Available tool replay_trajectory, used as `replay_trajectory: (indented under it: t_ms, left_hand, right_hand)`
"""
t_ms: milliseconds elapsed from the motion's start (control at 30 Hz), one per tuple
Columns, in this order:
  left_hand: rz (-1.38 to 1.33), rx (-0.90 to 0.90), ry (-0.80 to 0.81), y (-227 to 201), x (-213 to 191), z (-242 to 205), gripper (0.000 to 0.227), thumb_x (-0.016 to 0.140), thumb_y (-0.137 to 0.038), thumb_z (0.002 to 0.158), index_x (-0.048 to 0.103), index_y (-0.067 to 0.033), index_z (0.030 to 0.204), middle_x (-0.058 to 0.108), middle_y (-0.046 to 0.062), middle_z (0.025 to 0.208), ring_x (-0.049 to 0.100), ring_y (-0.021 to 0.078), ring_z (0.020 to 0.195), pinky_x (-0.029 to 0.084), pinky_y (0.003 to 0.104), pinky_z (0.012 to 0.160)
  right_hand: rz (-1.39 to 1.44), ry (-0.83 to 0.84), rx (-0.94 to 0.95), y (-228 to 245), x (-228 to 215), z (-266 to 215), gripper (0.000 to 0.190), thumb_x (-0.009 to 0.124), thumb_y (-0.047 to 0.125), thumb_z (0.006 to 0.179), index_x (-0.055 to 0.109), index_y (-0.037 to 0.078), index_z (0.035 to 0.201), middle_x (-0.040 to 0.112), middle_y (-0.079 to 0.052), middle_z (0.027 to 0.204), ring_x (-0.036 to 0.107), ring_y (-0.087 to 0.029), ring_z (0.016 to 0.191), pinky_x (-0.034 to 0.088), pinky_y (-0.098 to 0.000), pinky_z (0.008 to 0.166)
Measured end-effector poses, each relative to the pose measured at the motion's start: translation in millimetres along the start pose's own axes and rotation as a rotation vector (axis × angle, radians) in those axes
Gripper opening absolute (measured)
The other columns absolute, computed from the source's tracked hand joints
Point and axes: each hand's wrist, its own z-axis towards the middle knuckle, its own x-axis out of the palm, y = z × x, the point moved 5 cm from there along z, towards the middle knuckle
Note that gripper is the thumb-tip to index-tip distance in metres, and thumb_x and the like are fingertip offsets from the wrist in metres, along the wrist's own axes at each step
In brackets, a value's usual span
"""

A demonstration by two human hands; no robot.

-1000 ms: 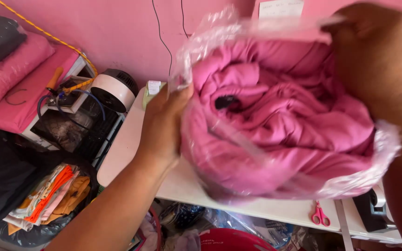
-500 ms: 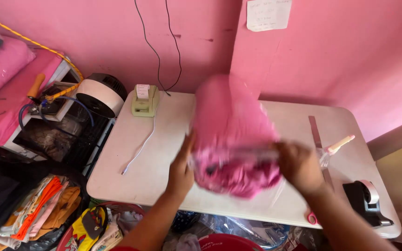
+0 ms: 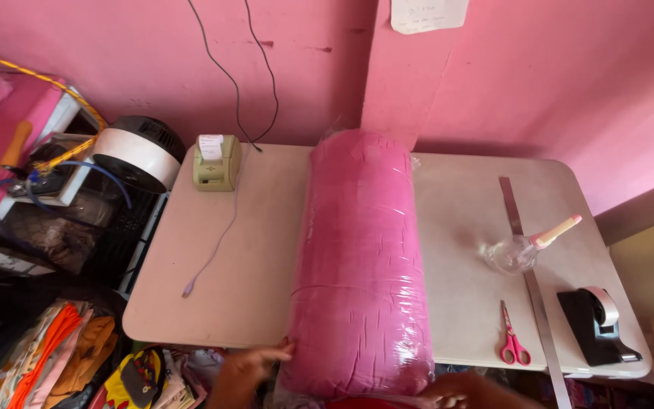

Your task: The person wraps a large pink cylindrical textile roll with clear plastic film, repeatedly circling and smoothing the film around the roll. The person rotates the roll and adjusts the film to secure it, then briefly opens the top to tuck the fabric inside before laying the roll flat again.

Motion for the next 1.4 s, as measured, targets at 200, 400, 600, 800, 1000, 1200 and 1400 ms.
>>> replay_trajectory:
  t_ms: [200,400,600,800,1000,1200,1400]
  left_hand:
    - [-0.031,-0.346,-0.482,-18,-62,138,0.055,0.045,-0.047,0.097,0.061,-0.0124,0.136,0.071,0.013,0.130,0.061,0.0226,0.129,0.043,0.044,0.107]
    - [-0.066,-0.579,-0.472,-17,-26,198,0.079,0.039,-0.067,0.094,0.037,-0.0196,0.156,0.047,0.009,0.156,0.041,0.0223,0.143,0.033,0.045,0.115]
    - [-0.222,-0.646,-0.409,-11,-5,207,0.090,0.040,-0.071,0.090,0.027,-0.0174,0.160,0.040,0.010,0.161,0.041,0.0250,0.145,0.033,0.043,0.117]
    - [-0.378,-0.683,-0.374,-15,12,204,0.100,0.041,-0.075,0.087,0.018,-0.0154,0.164,0.035,0.010,0.165,0.042,0.0274,0.147,0.033,0.041,0.120]
    - [-0.192,-0.646,-0.394,17,12,175,0.098,0.037,-0.075,0.090,0.016,-0.0123,0.164,0.028,0.008,0.167,0.032,0.0230,0.151,0.023,0.036,0.123]
    - [-0.130,-0.614,-0.390,27,25,149,0.093,0.033,-0.071,0.094,0.023,-0.0075,0.161,0.037,0.013,0.164,0.038,0.0248,0.149,0.024,0.035,0.122]
    - [-0.158,-0.630,-0.408,35,32,135,0.096,0.032,-0.073,0.094,0.019,-0.0055,0.162,0.030,0.012,0.166,0.031,0.0232,0.152,0.021,0.034,0.124]
  right_hand:
    - [0.415,0.048,0.266,70,-157,145,0.041,0.047,0.031,0.098,0.077,0.005,0.110,0.084,-0.005,0.083,0.077,-0.019,0.073,0.060,-0.0305,0.067]
    - [1.047,-0.455,0.666,92,-167,252,0.085,0.038,0.073,0.094,0.044,0.012,0.153,0.055,-0.018,0.144,0.052,-0.032,0.130,0.043,-0.0469,0.103]
    - [1.330,-0.307,0.324,130,-148,271,0.089,0.034,0.072,0.093,0.036,0.012,0.159,0.047,-0.016,0.158,0.047,-0.032,0.141,0.040,-0.0447,0.114]
    - [1.233,-0.402,0.440,126,-136,249,0.088,0.036,0.070,0.092,0.027,0.018,0.162,0.039,-0.014,0.163,0.042,-0.032,0.146,0.037,-0.0444,0.118]
    - [1.152,-0.380,0.544,121,-117,222,0.094,0.033,0.075,0.090,0.026,0.015,0.162,0.038,-0.016,0.163,0.042,-0.033,0.146,0.035,-0.0451,0.119]
    - [1.195,-0.358,0.554,109,-94,194,0.094,0.031,0.074,0.092,0.032,0.009,0.160,0.047,-0.020,0.157,0.049,-0.032,0.140,0.039,-0.0435,0.115]
    - [1.175,-0.353,0.556,86,-71,172,0.093,0.030,0.072,0.097,0.038,0.002,0.158,0.051,-0.023,0.156,0.050,-0.033,0.138,0.037,-0.0412,0.115]
